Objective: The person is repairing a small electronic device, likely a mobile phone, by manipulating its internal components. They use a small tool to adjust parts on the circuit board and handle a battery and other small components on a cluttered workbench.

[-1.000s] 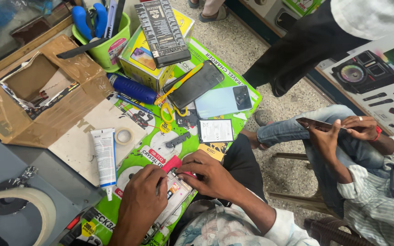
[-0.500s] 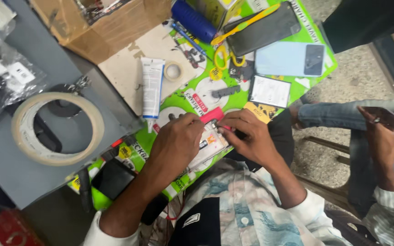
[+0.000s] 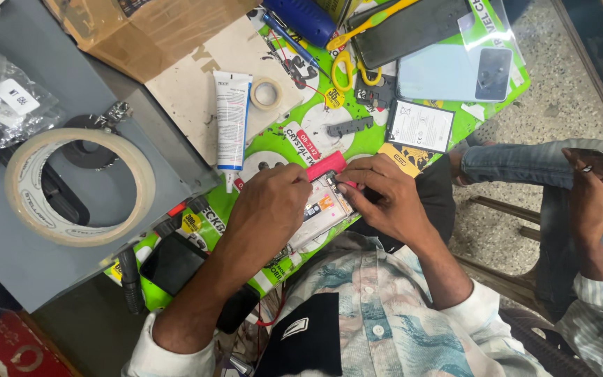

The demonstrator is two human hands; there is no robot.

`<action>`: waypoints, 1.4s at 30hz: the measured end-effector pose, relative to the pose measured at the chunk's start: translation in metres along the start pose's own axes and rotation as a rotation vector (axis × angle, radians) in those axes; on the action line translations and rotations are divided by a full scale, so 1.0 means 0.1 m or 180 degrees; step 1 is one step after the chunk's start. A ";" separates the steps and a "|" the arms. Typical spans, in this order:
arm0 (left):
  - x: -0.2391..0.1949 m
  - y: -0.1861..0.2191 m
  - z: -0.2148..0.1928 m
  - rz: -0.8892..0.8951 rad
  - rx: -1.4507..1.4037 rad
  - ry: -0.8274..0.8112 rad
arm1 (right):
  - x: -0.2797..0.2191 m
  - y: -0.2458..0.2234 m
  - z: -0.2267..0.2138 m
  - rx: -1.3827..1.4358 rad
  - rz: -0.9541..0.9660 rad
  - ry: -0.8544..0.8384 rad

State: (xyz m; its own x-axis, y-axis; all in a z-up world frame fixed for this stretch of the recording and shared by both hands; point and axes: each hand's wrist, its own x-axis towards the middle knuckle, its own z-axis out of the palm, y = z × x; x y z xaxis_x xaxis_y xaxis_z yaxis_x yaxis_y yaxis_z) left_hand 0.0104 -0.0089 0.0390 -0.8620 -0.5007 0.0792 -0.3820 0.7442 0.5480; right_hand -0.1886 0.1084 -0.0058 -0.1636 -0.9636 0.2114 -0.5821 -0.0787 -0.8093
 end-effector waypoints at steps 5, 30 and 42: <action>0.03 -0.01 0.02 -0.0006 -0.0056 -0.0039 | 0.00 -0.01 0.02 -0.0024 -0.0022 0.0015; 0.10 -0.03 0.10 0.0439 -0.0286 0.0190 | -0.03 0.10 0.01 0.0127 -0.0022 -0.0088; 0.10 -0.03 0.11 0.0547 -0.0147 0.0128 | 0.00 0.08 0.00 0.0060 -0.0133 -0.0243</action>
State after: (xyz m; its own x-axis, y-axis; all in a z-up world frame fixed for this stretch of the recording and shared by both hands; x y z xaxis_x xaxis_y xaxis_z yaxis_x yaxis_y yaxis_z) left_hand -0.0006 -0.0114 0.0291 -0.8989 -0.3858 0.2077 -0.2135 0.7997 0.5612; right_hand -0.1934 0.1082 -0.0126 -0.0777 -0.9760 0.2035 -0.5721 -0.1235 -0.8108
